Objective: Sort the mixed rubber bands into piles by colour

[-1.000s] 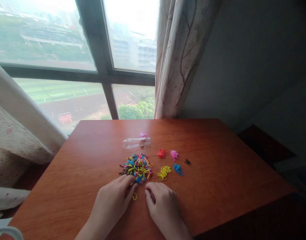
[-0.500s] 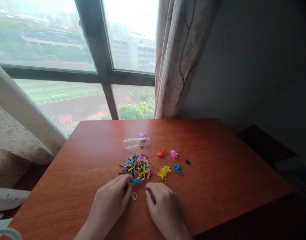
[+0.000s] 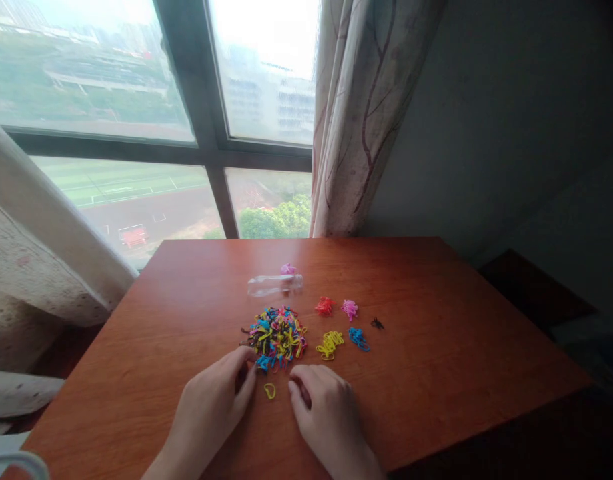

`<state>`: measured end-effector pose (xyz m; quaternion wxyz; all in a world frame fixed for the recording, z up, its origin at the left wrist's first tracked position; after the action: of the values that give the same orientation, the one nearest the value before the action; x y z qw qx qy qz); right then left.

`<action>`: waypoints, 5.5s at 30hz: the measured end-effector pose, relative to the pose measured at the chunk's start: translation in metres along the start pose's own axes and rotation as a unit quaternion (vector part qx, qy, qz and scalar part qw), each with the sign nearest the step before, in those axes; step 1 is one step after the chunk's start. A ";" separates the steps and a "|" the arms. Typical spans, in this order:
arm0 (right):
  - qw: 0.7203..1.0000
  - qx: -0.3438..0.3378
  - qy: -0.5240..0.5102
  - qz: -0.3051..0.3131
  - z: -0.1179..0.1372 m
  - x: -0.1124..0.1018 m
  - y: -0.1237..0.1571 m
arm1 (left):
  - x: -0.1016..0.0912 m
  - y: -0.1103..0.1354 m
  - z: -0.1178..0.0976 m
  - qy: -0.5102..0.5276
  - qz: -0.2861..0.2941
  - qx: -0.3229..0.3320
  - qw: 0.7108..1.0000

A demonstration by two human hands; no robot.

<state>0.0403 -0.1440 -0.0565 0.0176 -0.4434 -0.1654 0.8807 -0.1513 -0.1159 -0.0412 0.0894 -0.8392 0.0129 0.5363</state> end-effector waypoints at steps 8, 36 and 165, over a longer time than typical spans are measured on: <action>0.999 -0.032 -0.006 0.031 0.015 0.008 0.001 | 0.002 0.000 -0.002 0.021 -0.017 0.023 0.999; 0.992 -0.003 -0.007 -0.127 -0.048 -0.022 -0.007 | 0.007 0.006 0.001 0.119 -0.040 0.064 0.990; 0.997 -0.027 -0.059 -0.046 -0.019 -0.004 0.005 | 0.001 0.005 0.008 0.055 -0.022 0.037 0.998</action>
<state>0.0585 -0.1442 -0.0657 0.0367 -0.3832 -0.2104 0.8986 -0.1586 -0.1199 -0.0462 0.1309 -0.8635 0.0195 0.4866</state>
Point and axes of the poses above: each hand's wrist, its own y-axis away from the middle knuckle, its own x-axis out of the palm, z = x × y, the point moved 1 cm from there along -y, towards the middle knuckle, and after that the axes turned 6 degrees about -z, right-handed, at the moved point
